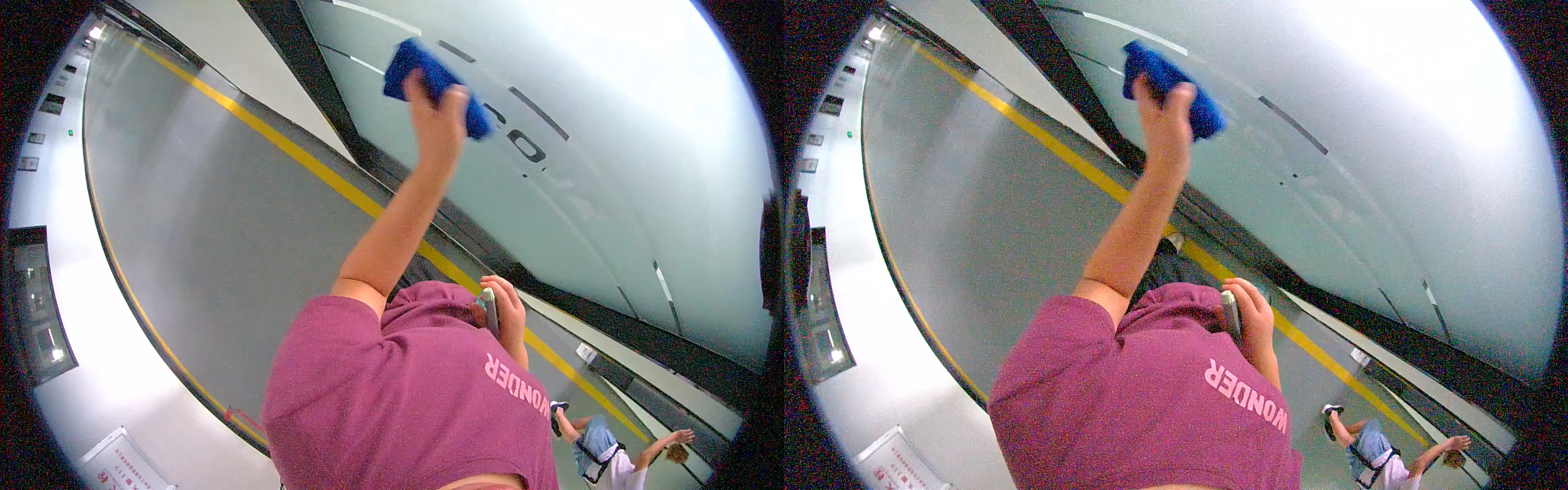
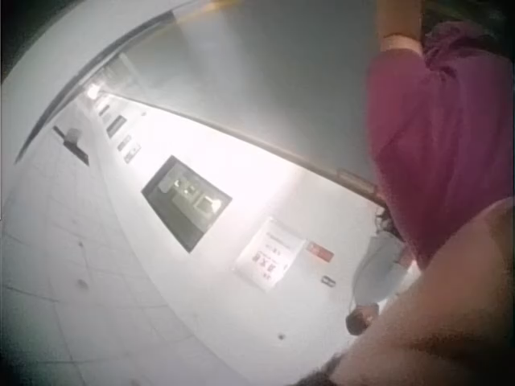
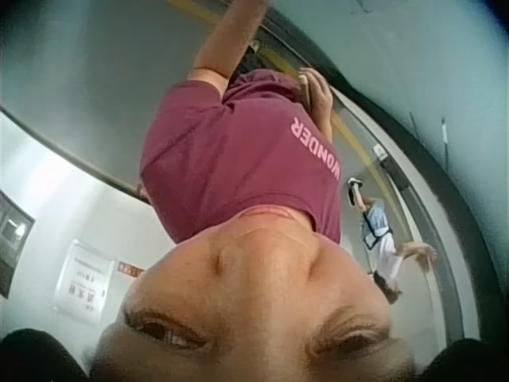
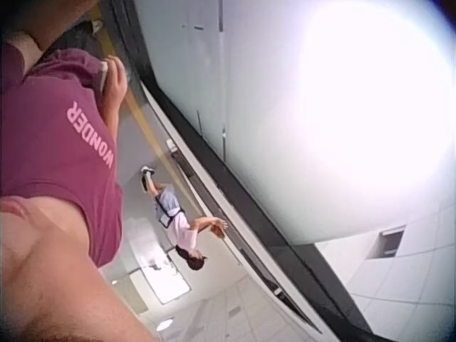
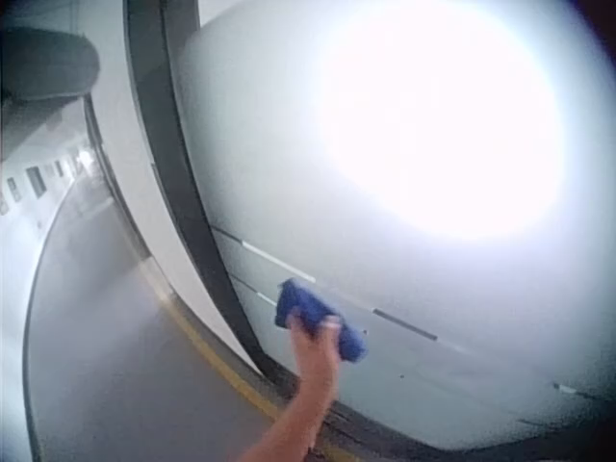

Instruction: Cleaning a glass partition using a spray bottle and a cloth.

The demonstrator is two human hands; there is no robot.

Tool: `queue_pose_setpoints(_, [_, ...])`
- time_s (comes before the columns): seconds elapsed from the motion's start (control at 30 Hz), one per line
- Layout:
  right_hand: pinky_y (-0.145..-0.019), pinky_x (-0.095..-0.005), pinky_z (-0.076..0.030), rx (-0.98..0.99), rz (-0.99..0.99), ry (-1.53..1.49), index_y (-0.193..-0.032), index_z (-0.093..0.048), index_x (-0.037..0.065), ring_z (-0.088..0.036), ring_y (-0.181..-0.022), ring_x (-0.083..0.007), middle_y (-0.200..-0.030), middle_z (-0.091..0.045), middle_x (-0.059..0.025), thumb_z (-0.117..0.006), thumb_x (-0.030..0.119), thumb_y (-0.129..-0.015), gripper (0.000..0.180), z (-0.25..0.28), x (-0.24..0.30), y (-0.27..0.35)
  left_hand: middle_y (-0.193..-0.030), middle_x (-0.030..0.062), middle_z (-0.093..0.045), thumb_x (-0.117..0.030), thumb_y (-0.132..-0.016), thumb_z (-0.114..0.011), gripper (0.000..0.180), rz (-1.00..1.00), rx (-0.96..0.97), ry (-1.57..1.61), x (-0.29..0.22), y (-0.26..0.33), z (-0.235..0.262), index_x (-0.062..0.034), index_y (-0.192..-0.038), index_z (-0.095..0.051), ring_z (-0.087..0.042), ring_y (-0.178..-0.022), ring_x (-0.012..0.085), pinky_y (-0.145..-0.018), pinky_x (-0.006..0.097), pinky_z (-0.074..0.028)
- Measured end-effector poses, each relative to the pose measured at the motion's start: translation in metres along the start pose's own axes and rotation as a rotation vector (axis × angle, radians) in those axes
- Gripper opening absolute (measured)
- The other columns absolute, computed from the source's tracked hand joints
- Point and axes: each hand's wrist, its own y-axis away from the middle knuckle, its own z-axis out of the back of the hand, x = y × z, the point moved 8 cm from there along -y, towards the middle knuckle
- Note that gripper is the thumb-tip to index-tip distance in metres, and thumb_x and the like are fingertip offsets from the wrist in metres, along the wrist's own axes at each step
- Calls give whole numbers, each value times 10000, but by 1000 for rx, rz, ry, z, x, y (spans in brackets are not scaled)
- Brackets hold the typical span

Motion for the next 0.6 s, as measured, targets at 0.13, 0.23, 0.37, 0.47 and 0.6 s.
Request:
queue_pose_setpoints(0.13, [-862,-353,-497,17,-7,0,-1050,-618,57,-631,-1025,-290,-1119,-637,-117,-753,113,-748,335,-2,-7,2,-1160,173,-451,-194,-781,-704,671,-564,235,-295,-62,29,-53,47,-1317,-382,-454,-1059,286,-960,404,-374])
queue_pose_setpoints(0.23, [-862,-351,-497,23,-13,1,-1049,-620,56,-631,-1024,-290,-1116,-636,-116,-753,116,-749,333,-3,-1,-4,-1198,203,-434,-218,-787,-711,663,-883,200,-486,-89,12,-49,41,-1315,-404,-427,-1113,344,-989,447,-347])
queue_pose_setpoints(0.37, [-854,-350,-499,41,-27,20,-1055,-617,52,-634,-1017,-295,-1114,-637,-124,-757,128,-748,346,-6,4,-10,-1343,251,-342,-247,-868,-641,583,-897,-11,-546,-79,-44,-8,85,-1295,-424,-378,-1200,383,-1045,474,-308])
queue_pose_setpoints(0.47, [-848,-351,-501,45,16,48,-1066,-613,53,-636,-1014,-298,-1114,-637,-126,-758,139,-749,360,-9,5,-13,-1325,294,-352,-214,-917,-492,531,-789,-198,-495,-45,-79,34,112,-1317,-366,-381,-1180,420,-1054,501,-282])
queue_pose_setpoints(0.6, [-843,-356,-504,48,-1,72,-1074,-612,59,-636,-1015,-299,-1117,-638,-123,-755,150,-755,361,-10,7,-14,-1331,325,-352,-222,-907,-440,571,-291,-406,-495,40,-104,101,139,-1337,-338,-397,-1178,446,-1057,496,-307])
